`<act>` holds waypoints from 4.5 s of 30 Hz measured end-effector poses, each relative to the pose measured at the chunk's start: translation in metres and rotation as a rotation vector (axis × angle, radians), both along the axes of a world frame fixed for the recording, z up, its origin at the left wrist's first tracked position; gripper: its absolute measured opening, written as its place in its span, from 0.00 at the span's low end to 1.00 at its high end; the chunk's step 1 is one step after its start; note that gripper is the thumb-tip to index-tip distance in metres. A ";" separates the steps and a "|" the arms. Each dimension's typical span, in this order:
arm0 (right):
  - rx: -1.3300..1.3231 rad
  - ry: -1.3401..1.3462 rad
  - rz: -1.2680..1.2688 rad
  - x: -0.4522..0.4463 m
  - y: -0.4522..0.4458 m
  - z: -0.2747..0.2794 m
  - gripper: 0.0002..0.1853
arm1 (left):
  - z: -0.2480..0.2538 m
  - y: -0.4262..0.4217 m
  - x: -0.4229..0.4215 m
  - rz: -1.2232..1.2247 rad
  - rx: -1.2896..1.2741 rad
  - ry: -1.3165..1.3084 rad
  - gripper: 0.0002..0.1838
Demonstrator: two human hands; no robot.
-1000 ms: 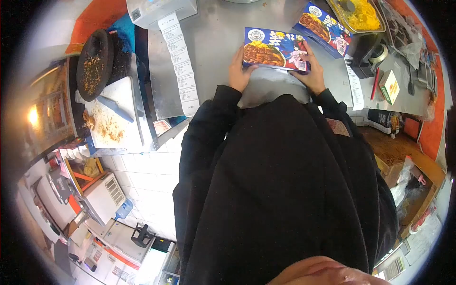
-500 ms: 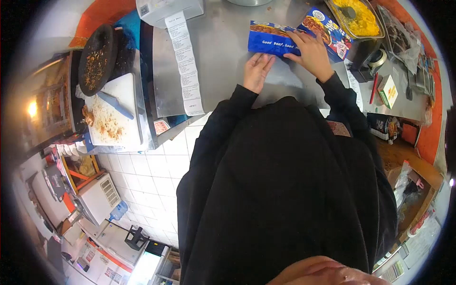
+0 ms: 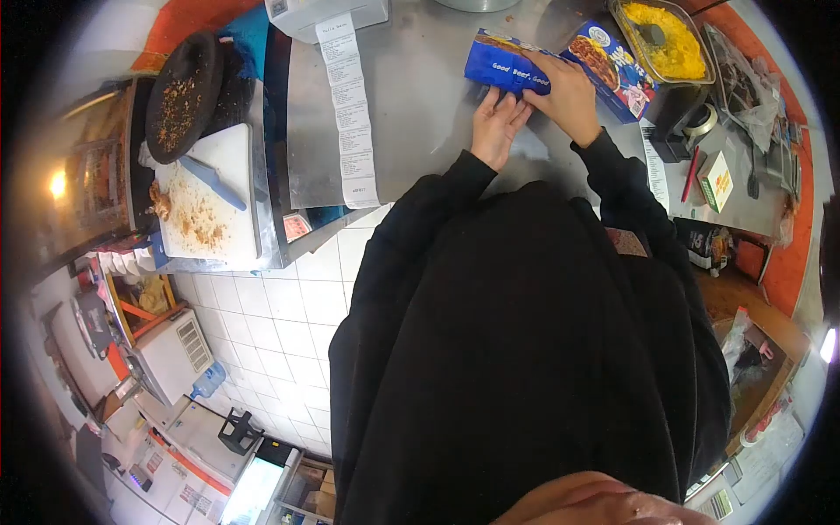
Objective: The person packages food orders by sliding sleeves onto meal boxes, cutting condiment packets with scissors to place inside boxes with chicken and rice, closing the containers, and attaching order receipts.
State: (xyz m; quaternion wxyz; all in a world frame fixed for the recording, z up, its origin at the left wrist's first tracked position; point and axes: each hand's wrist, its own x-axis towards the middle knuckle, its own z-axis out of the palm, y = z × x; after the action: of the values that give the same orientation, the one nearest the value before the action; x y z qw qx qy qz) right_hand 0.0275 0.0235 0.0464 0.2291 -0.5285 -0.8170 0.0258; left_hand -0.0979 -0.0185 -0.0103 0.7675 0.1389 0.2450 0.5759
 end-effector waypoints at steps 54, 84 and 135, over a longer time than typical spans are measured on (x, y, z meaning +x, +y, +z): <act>-0.434 0.253 0.372 0.010 -0.032 -0.007 0.25 | -0.027 -0.007 -0.006 0.056 -0.250 0.198 0.18; -0.310 0.157 -0.811 0.292 -0.102 -0.044 0.11 | -0.055 -0.058 0.289 -0.526 0.063 0.673 0.38; -0.448 0.781 -0.465 0.021 -0.047 -0.029 0.21 | 0.014 0.023 -0.020 -0.112 -0.297 0.500 0.31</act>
State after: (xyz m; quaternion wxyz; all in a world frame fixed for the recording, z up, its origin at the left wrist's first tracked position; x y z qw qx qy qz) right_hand 0.0490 -0.0231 0.0174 0.3983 -0.6836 -0.5053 0.3446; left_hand -0.1178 0.0049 0.0036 0.7258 0.1759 0.5001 0.4383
